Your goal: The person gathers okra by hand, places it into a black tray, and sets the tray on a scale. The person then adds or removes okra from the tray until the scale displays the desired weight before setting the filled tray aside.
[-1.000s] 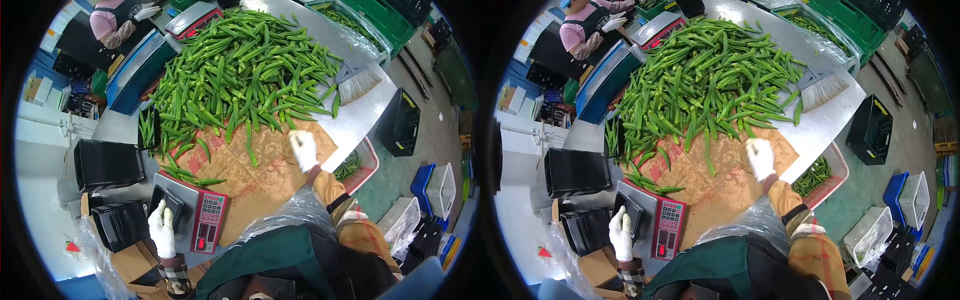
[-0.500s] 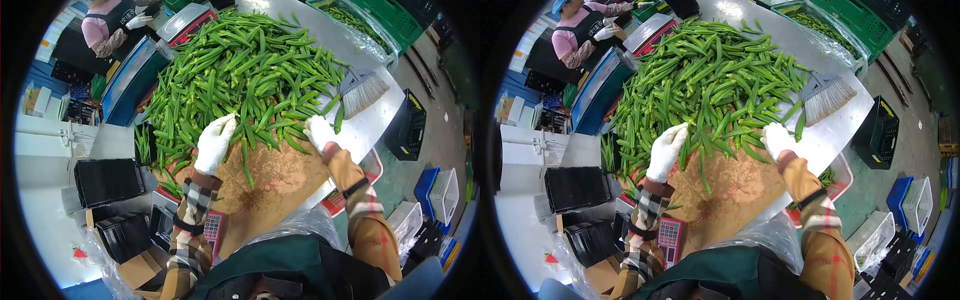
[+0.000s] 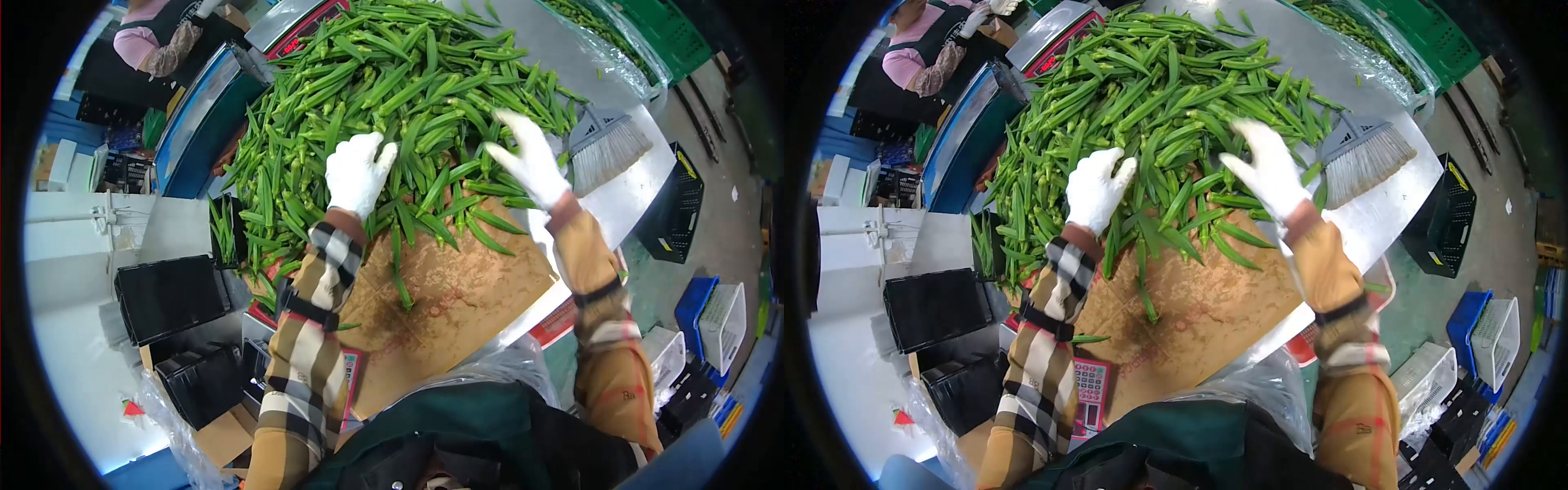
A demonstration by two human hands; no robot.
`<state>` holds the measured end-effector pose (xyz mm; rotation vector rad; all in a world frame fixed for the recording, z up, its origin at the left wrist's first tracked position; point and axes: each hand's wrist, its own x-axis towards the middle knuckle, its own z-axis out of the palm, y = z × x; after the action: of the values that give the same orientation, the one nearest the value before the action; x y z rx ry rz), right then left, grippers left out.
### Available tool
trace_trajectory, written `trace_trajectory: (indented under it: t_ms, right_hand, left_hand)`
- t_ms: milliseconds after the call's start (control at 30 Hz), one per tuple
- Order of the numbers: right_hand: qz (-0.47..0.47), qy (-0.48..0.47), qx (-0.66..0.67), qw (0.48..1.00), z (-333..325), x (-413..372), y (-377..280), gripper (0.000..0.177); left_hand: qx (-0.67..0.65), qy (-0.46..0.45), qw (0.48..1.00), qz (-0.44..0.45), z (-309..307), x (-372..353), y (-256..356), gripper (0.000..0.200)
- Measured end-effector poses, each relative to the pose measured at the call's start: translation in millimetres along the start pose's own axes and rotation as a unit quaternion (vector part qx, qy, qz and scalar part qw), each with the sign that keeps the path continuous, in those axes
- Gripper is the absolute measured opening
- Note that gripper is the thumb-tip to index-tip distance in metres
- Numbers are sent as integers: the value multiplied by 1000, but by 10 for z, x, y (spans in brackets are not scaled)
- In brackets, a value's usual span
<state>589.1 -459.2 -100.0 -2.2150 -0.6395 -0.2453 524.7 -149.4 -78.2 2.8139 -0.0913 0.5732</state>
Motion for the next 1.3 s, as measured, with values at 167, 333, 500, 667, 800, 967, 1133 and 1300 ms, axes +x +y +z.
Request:
trace_trajectory:
  t_ms: [167, 333, 500, 667, 800, 967, 1133, 1300]
  right_hand:
    - [129, -71, -159, 976, 770, 476, -235, 84]
    - [21, -163, -81, 983, 911, -300, -346, 77]
    - [-37, -209, -116, 970, 860, -1027, -750, 76]
    - [-137, -292, -136, 937, 806, -1639, -1126, 82]
    - [-146, -353, -129, 915, 618, -1923, -1274, 82]
    - [-136, -340, -143, 920, 352, -2180, -1067, 81]
    - [-111, -166, -56, 978, 335, -2203, -1055, 33]
    - [-38, -39, -5, 998, 739, -1571, -1365, 24]
  left_hand:
    - [115, -104, 988, -28, -31, -189, 274, 52]
    - [97, -200, 974, -51, 50, -716, 268, 53]
    - [10, -209, 975, -78, -61, -1485, 383, 68]
    - [-2, -232, 969, -91, -376, -2194, 539, 67]
    - [16, -248, 961, -118, -698, -2588, 668, 70]
    - [-65, -235, 949, -201, -967, -3043, 708, 62]
    - [-335, -68, 875, -342, -987, -3348, 611, 41]
    - [-483, 92, 735, -466, -1159, -3300, 560, 32]
